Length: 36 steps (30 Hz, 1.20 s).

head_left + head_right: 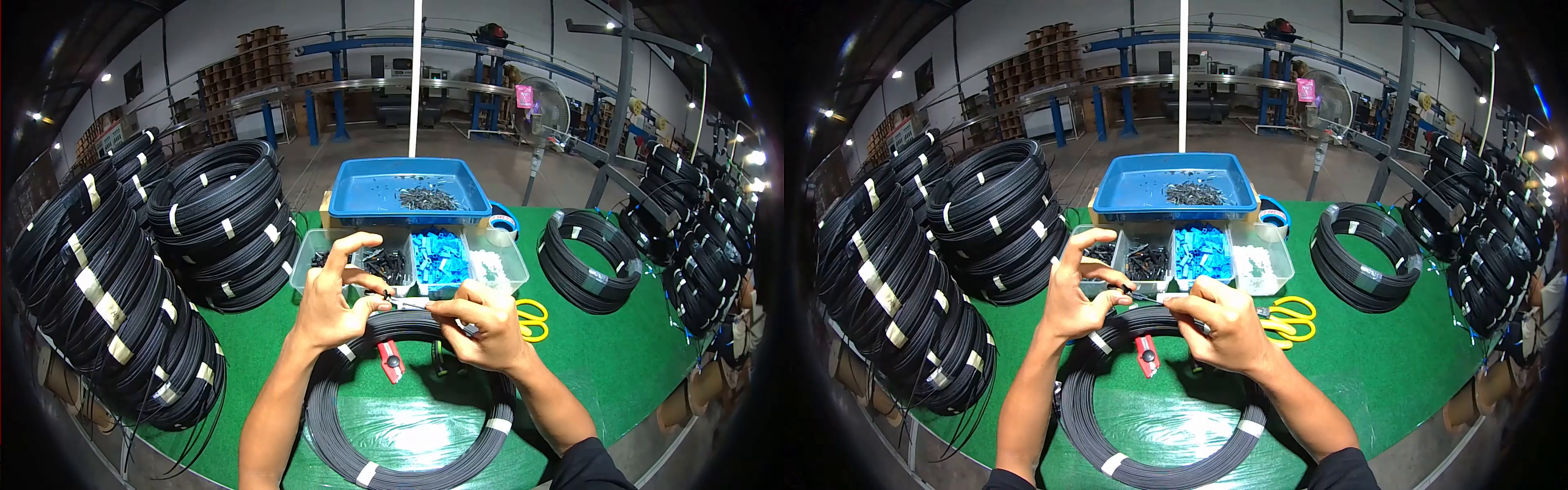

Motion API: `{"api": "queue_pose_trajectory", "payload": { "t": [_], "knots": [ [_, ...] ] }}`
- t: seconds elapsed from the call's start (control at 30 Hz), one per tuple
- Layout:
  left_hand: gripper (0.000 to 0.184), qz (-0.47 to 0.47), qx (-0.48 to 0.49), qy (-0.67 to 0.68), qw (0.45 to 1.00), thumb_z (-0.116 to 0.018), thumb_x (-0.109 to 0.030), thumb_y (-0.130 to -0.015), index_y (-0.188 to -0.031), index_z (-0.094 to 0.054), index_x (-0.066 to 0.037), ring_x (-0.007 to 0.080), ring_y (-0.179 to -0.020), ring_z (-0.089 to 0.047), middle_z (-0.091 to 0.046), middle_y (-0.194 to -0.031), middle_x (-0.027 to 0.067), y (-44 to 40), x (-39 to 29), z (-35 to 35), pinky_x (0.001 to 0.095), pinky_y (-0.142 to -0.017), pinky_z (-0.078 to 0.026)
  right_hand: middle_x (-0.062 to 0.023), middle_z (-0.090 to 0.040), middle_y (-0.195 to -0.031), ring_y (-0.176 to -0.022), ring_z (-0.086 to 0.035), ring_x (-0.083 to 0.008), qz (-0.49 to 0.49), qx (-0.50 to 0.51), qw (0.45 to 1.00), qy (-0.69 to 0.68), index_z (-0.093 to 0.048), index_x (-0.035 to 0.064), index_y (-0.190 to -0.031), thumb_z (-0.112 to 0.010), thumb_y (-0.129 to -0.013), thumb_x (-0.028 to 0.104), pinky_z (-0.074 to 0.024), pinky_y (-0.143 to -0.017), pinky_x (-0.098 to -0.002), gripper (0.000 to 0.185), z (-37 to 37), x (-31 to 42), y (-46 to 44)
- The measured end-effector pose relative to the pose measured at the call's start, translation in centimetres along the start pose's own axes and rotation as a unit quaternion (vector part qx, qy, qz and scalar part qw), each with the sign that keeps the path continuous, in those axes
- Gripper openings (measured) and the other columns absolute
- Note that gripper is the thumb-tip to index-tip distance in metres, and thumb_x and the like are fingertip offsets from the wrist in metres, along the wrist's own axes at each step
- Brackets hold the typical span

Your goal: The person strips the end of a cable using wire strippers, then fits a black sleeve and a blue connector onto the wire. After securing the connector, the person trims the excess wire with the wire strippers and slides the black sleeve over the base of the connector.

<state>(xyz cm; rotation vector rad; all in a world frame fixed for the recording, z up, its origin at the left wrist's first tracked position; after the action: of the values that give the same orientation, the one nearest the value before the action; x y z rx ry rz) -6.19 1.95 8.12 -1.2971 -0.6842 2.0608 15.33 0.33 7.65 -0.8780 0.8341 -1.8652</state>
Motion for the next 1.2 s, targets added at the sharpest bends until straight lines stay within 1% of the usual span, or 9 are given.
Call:
{"api": "queue_pose_trajectory", "payload": {
  "t": [0.2,0.27,0.37,0.47,0.67,0.87,0.97,1.03,1.2],
  "knots": [
    [0.071,-0.005,0.002,-0.012,1.0,-0.064,0.013,-0.065,-0.131,-0.043,-0.002,0.0218,-0.079,-0.075,-0.073,-0.078,0.0141,0.0,-0.2,0.0,0.0316,-0.078,-0.058,-0.0049,-0.054,-0.067,-0.055,-0.053,-0.0185,-0.002,-0.006,1.0,-0.006,-0.076,0.0067,-0.098,-0.074,-0.065,-0.004,-0.0411,-0.05,-0.0315,0.034,0.0,0.1,0.0],
    [0.071,-0.007,0.0,-0.014,1.0,-0.065,0.012,-0.065,-0.131,-0.044,-0.002,0.0213,-0.078,-0.075,-0.074,-0.077,0.0134,0.0,-0.3,-0.1,0.0312,-0.078,-0.058,-0.0081,-0.052,-0.071,-0.06,-0.056,-0.0228,-0.005,0.021,1.0,-0.008,-0.072,0.0034,-0.102,-0.07,-0.07,-0.004,-0.0453,-0.054,-0.035,0.032,0.1,0.2,0.0],
    [0.069,-0.015,-0.005,-0.019,1.0,-0.066,0.011,-0.065,-0.129,-0.045,-0.002,0.0201,-0.078,-0.075,-0.074,-0.077,0.0128,0.1,-0.3,-0.2,0.0302,-0.078,-0.057,-0.0085,-0.052,-0.072,-0.06,-0.055,-0.0228,-0.01,0.022,1.0,-0.014,-0.072,0.0031,-0.102,-0.07,-0.07,-0.004,-0.0453,-0.055,-0.0349,0.033,0.1,0.2,-0.1],
    [0.069,0.005,-0.017,0.002,1.0,-0.072,0.009,-0.066,-0.129,-0.049,-0.007,0.0238,-0.078,-0.076,-0.075,-0.077,0.0104,0.2,-0.2,-0.3,0.0319,-0.085,-0.054,-0.0087,-0.051,-0.072,-0.061,-0.055,-0.0225,-0.018,0.025,0.999,-0.019,-0.072,0.0032,-0.103,-0.07,-0.071,-0.004,-0.0454,-0.055,-0.0348,0.033,0.1,0.1,-0.1],
    [0.056,0.033,-0.043,0.014,0.998,-0.07,0.01,-0.066,-0.118,-0.054,-0.004,0.0236,-0.08,-0.076,-0.075,-0.076,0.0111,0.4,-0.2,-0.9,0.0328,-0.087,-0.054,-0.0083,-0.05,-0.072,-0.061,-0.054,-0.022,-0.015,0.028,0.999,-0.026,-0.072,0.0038,-0.104,-0.07,-0.072,-0.002,-0.0459,-0.056,-0.0343,0.033,-0.2,0.3,0.1],
    [0.045,-0.003,-0.057,-0.031,0.998,-0.073,0.007,-0.065,-0.106,-0.059,-0.006,0.02,-0.078,-0.075,-0.075,-0.077,0.0072,0.6,0.0,-1.2,0.0326,-0.088,-0.05,-0.0075,-0.049,-0.073,-0.061,-0.053,-0.0215,-0.021,0.036,0.999,-0.026,-0.073,0.0059,-0.107,-0.069,-0.072,-0.001,-0.0465,-0.057,-0.034,0.036,-0.1,0.2,0.1],
    [0.039,-0.005,-0.051,-0.046,0.998,-0.074,0.006,-0.065,-0.1,-0.062,-0.008,0.0185,-0.078,-0.075,-0.075,-0.077,0.0052,0.6,-0.2,-1.4,0.0328,-0.088,-0.048,-0.0074,-0.048,-0.074,-0.06,-0.053,-0.0212,-0.018,0.037,0.999,-0.022,-0.074,0.0077,-0.109,-0.069,-0.072,-0.001,-0.0461,-0.056,-0.034,0.039,-0.2,0.2,0.1],
    [0.032,-0.02,-0.048,-0.062,0.997,-0.067,0.015,-0.067,-0.094,-0.062,0.001,0.0185,-0.076,-0.074,-0.074,-0.085,0.012,0.6,-0.6,-1.5,0.0284,-0.068,-0.059,-0.007,-0.048,-0.073,-0.059,-0.052,-0.0206,-0.021,0.036,0.999,-0.015,-0.074,0.0082,-0.109,-0.07,-0.072,0.0,-0.0455,-0.055,-0.0338,0.038,-0.3,0.1,0.2],
    [0.028,-0.039,-0.052,-0.098,0.993,-0.07,0.012,-0.065,-0.089,-0.065,-0.001,0.019,-0.073,-0.074,-0.074,-0.08,0.0091,0.5,-1.4,-1.4,0.0296,-0.074,-0.056,-0.0057,-0.048,-0.069,-0.056,-0.05,-0.0185,-0.028,0.009,1.0,-0.004,-0.076,0.009,-0.106,-0.074,-0.073,0.003,-0.0431,-0.051,-0.0332,0.034,-0.6,0.0,0.3]
  ]
}}
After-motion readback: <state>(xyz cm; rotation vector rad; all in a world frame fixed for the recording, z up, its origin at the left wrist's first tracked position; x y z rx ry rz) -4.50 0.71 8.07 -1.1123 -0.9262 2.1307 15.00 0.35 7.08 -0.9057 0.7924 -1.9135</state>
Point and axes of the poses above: each hand's wrist, its own y-axis away from the middle knuckle, its own z-axis out of the back of the hand, x = y × z, the point moved 4 cm from there along -y, towards the middle knuckle
